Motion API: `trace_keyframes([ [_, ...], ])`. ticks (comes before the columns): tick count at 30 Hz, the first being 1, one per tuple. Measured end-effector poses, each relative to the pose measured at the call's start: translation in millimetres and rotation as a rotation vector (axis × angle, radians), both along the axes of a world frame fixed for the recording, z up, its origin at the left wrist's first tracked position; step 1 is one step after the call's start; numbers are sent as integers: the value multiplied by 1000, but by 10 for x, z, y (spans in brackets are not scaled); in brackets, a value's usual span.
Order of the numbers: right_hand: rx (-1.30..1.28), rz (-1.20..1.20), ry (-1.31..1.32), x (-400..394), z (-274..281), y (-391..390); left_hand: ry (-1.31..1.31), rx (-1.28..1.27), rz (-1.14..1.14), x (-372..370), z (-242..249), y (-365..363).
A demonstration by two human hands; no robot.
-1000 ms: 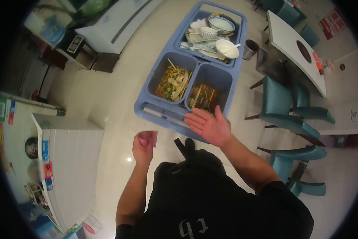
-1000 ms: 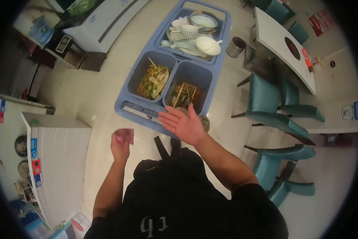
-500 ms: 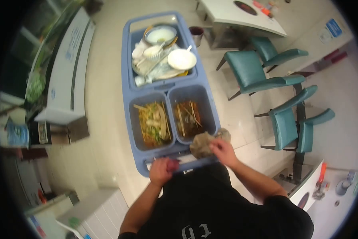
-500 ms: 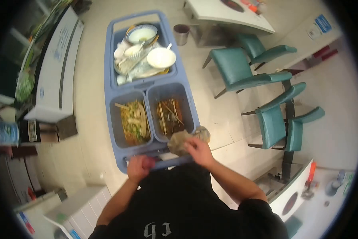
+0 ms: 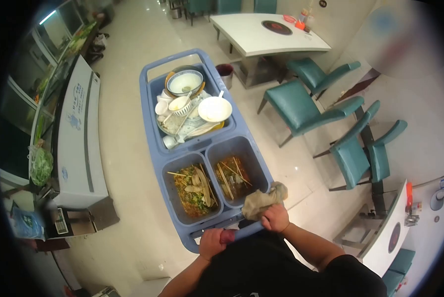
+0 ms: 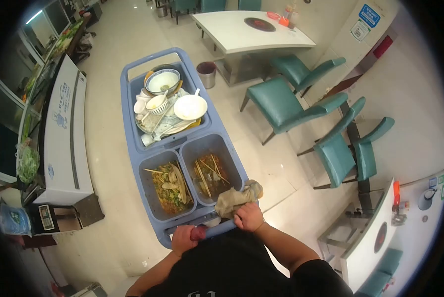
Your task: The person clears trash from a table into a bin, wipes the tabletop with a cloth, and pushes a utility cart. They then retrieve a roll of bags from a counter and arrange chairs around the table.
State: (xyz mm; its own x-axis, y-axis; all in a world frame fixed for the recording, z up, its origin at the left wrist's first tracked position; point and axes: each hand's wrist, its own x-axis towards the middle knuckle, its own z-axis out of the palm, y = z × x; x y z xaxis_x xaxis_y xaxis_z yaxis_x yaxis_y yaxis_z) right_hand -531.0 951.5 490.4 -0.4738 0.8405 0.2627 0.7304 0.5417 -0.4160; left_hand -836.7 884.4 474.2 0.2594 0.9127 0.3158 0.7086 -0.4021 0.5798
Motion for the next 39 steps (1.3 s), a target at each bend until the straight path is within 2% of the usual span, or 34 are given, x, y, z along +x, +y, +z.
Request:
trace_keyframes([
  [5, 50, 11, 13, 106, -162, 16, 24, -46, 106, 165, 87, -26],
  [9, 100, -3, 35, 140, -209, -120, 38, -4, 125, 235, 32, -154],
  [16, 69, 21, -7, 221, -317, -151, 77, 52, 295, 418, -120, -226],
  [22, 103, 3, 30, 237, -422, -182, 94, 5, 406, 499, -142, -300],
  [27, 57, -25, 71, 237, -277, -282, 133, -29, 369, 510, -228, -384],
  [37, 138, -105, 21, 212, -565, -393, 78, 157, 333, 491, -440, -458],
  [39, 122, -67, -59, 197, -663, -402, 75, 53, 332, 490, -410, -490],
])
